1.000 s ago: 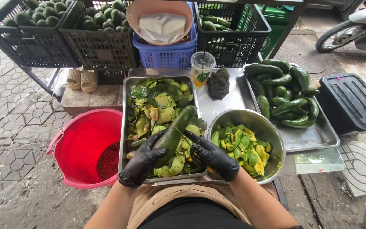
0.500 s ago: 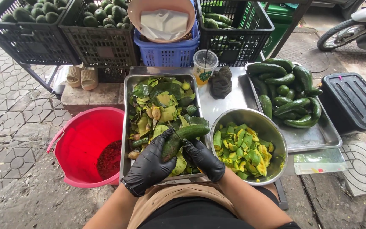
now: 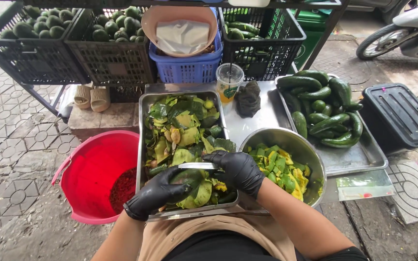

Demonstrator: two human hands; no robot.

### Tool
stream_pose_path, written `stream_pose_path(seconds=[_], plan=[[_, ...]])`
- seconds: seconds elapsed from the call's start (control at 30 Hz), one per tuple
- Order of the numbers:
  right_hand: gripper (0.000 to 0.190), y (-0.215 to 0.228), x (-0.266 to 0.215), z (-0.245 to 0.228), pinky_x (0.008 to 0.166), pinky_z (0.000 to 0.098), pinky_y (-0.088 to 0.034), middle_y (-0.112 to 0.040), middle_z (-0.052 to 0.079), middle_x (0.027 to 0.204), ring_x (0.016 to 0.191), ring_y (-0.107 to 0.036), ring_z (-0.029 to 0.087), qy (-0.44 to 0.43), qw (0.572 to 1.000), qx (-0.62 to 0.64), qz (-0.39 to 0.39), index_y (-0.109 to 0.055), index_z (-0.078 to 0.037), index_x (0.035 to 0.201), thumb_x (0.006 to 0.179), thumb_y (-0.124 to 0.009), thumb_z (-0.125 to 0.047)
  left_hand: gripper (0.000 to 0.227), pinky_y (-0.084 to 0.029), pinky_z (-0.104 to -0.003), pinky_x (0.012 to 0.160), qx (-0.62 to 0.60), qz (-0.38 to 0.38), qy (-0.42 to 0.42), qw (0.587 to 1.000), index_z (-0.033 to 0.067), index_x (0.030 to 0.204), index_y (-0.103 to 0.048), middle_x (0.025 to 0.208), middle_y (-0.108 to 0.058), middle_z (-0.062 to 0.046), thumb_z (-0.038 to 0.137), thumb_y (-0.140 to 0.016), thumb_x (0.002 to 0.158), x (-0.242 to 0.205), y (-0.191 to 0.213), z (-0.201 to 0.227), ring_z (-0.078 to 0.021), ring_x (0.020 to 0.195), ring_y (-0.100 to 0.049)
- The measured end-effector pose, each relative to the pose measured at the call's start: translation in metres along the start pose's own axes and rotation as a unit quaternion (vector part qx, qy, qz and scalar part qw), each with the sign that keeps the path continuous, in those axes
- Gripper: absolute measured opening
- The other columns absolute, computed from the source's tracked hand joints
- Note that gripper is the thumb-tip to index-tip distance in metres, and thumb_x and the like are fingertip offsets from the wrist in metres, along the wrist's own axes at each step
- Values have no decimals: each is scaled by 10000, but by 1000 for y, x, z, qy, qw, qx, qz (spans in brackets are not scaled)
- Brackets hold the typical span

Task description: The recorder is prepping avocados by removing pits and scooping out the flesh.

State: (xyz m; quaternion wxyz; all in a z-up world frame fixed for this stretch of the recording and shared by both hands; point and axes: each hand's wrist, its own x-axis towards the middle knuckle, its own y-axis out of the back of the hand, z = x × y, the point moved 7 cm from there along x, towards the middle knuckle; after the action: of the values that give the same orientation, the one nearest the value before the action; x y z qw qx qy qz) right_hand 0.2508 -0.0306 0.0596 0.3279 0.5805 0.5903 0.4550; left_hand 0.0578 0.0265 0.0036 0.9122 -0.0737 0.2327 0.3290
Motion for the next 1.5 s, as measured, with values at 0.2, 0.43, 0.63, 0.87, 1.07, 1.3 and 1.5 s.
stream_pose_path(seconds=[0.2,0.43,0.63,0.87,1.07,1.3,1.5], plan=[[378,-68,-13,54,759,285,-600,-795,73,1021,844,-735,144,-226,816,524,-90,-723,-105,1251,884,-778,-179,778,-508,-234,713,-449,-265,-191,832,-90,1651,-465,1284,-649,-205,194,-798,1009,24,-2,-32,-116,800,-588],[244,-132,-11,119,732,288,-565,-754,78,1010,828,-702,151,-218,596,752,179,-734,-26,1185,957,-734,-112,884,-584,-417,951,-420,11,-203,884,152,1535,-377,1422,-557,-120,229,-782,754,80,10,-11,-287,1245,-618],[347,-87,-9,92,831,277,-596,-758,56,1074,908,-714,120,-158,714,650,206,-717,-17,1200,861,-765,39,900,-455,-430,1071,-36,61,-223,972,188,1633,-258,1539,-437,-111,314,-703,860,92,-23,7,-267,1342,-476],[340,-82,4,86,775,292,-585,-735,33,1025,886,-693,127,-160,727,641,185,-695,-19,1178,852,-772,39,736,-465,-367,1067,-294,-72,-231,925,86,1616,-327,1532,-512,-91,201,-672,976,106,-48,-24,-207,1314,-537],[200,-115,23,112,790,273,-562,-713,19,953,866,-664,112,-156,739,633,173,-702,-31,1074,891,-779,-52,721,-496,-332,1033,-252,-32,-184,949,90,1569,-375,1466,-574,-60,46,-696,925,100,-24,-45,-166,1257,-584],[126,-94,19,139,593,219,-437,-674,-7,848,666,-555,56,-147,708,650,236,-720,-34,1025,949,-775,-118,594,-532,-382,1003,-346,-73,-192,916,77,1505,-497,1363,-654,-85,84,-687,942,85,-10,-46,-206,1203,-638],[211,-18,-24,132,446,196,-303,-752,45,936,496,-426,18,-209,682,679,174,-741,-45,1136,983,-667,-170,571,-527,-380,1025,-420,-100,-164,887,86,1505,-499,1352,-643,-73,40,-653,957,64,-24,-37,-207,1211,-630]])
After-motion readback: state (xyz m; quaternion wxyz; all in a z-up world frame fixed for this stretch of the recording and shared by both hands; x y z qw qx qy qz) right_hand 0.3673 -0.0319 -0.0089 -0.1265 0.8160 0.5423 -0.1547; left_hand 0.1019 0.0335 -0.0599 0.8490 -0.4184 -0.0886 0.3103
